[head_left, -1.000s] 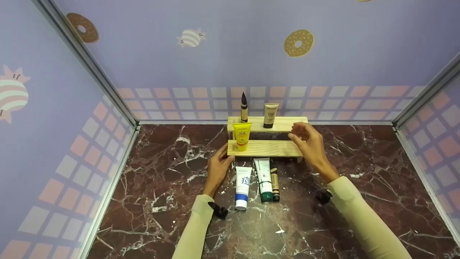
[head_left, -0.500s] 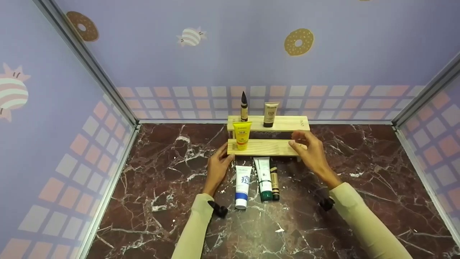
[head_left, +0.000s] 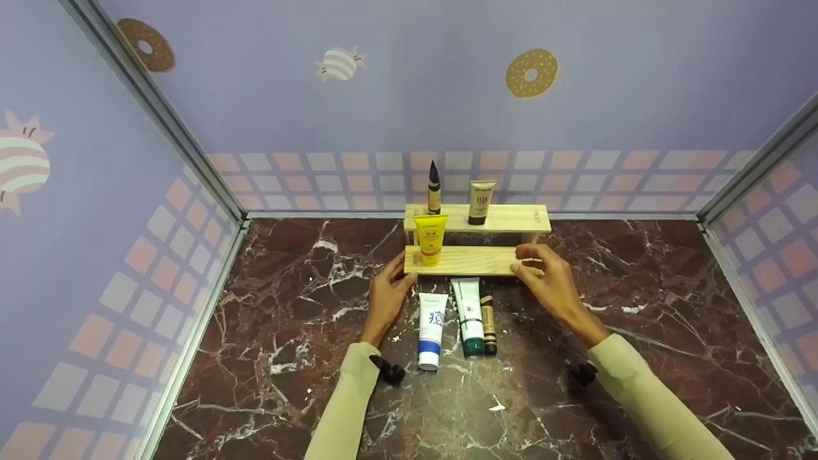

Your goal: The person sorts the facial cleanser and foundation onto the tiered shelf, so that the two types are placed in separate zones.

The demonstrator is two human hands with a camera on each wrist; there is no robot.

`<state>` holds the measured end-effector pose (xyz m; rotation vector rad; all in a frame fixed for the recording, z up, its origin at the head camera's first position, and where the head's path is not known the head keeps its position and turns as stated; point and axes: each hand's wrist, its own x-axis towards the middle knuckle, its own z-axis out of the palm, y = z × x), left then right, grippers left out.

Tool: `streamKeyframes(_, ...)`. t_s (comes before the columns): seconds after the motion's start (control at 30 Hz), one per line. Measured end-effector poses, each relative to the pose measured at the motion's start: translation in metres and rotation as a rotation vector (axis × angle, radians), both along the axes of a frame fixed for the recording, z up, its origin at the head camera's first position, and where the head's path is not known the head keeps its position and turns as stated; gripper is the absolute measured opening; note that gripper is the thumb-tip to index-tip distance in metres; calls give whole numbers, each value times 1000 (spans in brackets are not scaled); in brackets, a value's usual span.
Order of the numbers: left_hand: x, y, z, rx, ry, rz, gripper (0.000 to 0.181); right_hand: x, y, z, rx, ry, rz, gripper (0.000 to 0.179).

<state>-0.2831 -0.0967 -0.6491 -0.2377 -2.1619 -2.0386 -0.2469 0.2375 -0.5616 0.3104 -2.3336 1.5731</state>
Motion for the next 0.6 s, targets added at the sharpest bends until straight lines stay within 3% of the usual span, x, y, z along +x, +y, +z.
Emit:
streamKeyframes(0.2, -1, -1, -1, -15, 1, 0, 59, 5, 3, -12, 9, -17, 31, 31)
streamKeyframes(0.3, 0, -1, 0, -29, -3, 1, 59, 12, 0, -9, 20, -27, 33, 31)
streamKeyframes(0.6, 2, -1, 2, -49, 2, 6, 58, 20, 4, -25, 111, -83, 98, 38)
